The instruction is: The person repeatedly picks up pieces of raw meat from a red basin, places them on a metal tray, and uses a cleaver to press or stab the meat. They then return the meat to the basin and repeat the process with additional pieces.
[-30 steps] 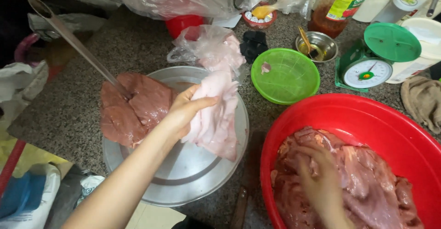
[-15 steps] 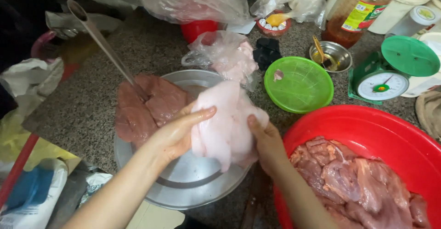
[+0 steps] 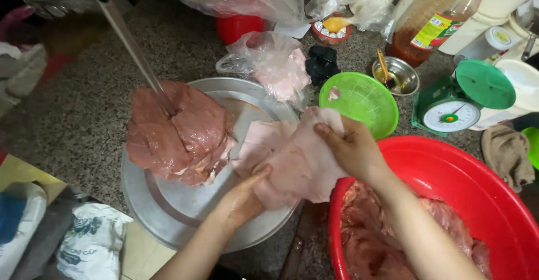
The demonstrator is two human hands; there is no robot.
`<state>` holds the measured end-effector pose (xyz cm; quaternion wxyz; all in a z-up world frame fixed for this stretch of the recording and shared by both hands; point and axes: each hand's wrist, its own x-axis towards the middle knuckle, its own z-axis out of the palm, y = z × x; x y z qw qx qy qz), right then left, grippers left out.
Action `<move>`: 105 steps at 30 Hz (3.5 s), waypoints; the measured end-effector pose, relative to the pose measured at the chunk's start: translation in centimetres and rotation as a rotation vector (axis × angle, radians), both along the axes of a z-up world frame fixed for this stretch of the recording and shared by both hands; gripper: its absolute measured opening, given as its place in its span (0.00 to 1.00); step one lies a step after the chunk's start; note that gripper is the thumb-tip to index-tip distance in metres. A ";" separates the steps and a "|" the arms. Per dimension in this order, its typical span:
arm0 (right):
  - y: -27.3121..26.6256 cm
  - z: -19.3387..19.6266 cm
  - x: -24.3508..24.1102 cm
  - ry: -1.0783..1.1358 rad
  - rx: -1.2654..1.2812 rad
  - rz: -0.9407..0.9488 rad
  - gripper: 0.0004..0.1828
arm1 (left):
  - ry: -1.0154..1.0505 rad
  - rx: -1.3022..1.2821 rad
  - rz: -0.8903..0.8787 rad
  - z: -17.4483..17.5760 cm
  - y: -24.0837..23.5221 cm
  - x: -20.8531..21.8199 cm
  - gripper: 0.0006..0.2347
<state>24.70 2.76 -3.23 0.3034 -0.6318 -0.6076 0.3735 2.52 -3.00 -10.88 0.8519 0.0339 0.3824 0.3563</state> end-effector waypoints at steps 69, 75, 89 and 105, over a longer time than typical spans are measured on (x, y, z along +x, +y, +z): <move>-3.8 -19.7 -9.4 -0.367 -0.075 0.015 0.46 | 1.169 1.255 -0.315 -13.0 9.3 -2.6 0.16; -1.3 -17.9 -6.4 0.104 0.075 -0.120 0.15 | 1.026 1.175 -0.458 -4.6 8.7 -5.2 0.14; -6.2 5.5 -6.7 0.028 0.008 0.178 0.10 | 1.134 1.063 -1.123 15.5 5.0 -12.7 0.40; -1.2 15.6 -20.7 0.455 0.308 0.248 0.13 | 1.189 1.568 -0.337 25.7 5.0 -28.3 0.08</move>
